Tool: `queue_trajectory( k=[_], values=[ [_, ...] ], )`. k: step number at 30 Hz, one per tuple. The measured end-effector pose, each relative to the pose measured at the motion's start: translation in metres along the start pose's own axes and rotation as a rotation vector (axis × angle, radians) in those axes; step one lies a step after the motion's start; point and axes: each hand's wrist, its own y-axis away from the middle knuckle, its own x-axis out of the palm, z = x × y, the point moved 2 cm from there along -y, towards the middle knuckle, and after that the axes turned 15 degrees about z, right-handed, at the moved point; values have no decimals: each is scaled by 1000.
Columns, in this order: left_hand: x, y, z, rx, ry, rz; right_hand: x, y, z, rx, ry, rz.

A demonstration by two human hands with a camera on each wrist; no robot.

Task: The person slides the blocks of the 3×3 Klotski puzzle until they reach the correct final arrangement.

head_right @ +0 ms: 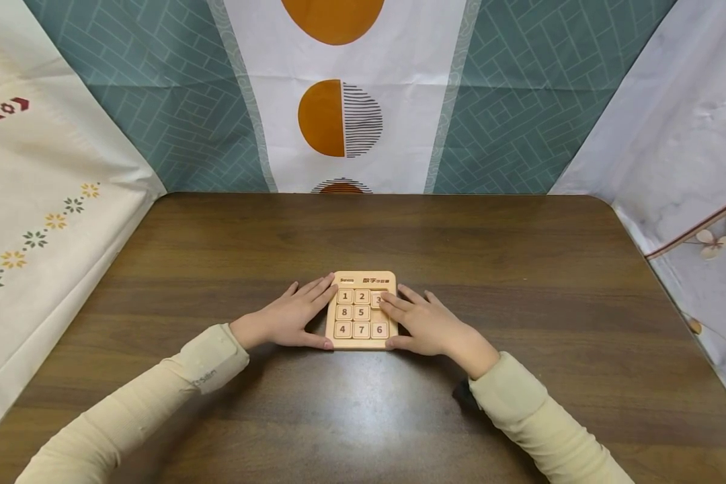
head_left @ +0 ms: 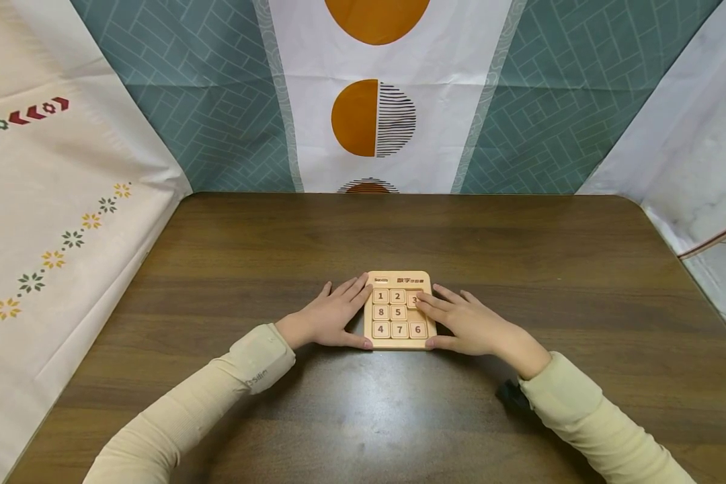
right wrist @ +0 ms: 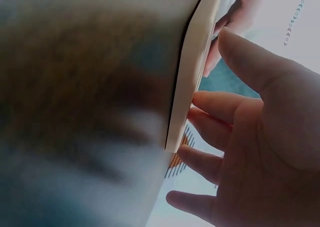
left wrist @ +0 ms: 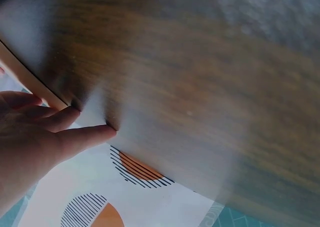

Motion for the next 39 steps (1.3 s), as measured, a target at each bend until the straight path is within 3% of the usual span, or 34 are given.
queue_trajectory(
  k=[12,18,26,39],
  values=[
    [0,-1,0,2,6,3,-4,-6,-6,13,-25,27],
    [1,-2,1,2,4,-6,-5,-4,-3,0,1,3],
    [1,-2,1,2,7,-4,-4,11,15,-75,27,-24],
    [0,1,1,4,14,-9,4,29,25,-86,71,-32]
  ],
)
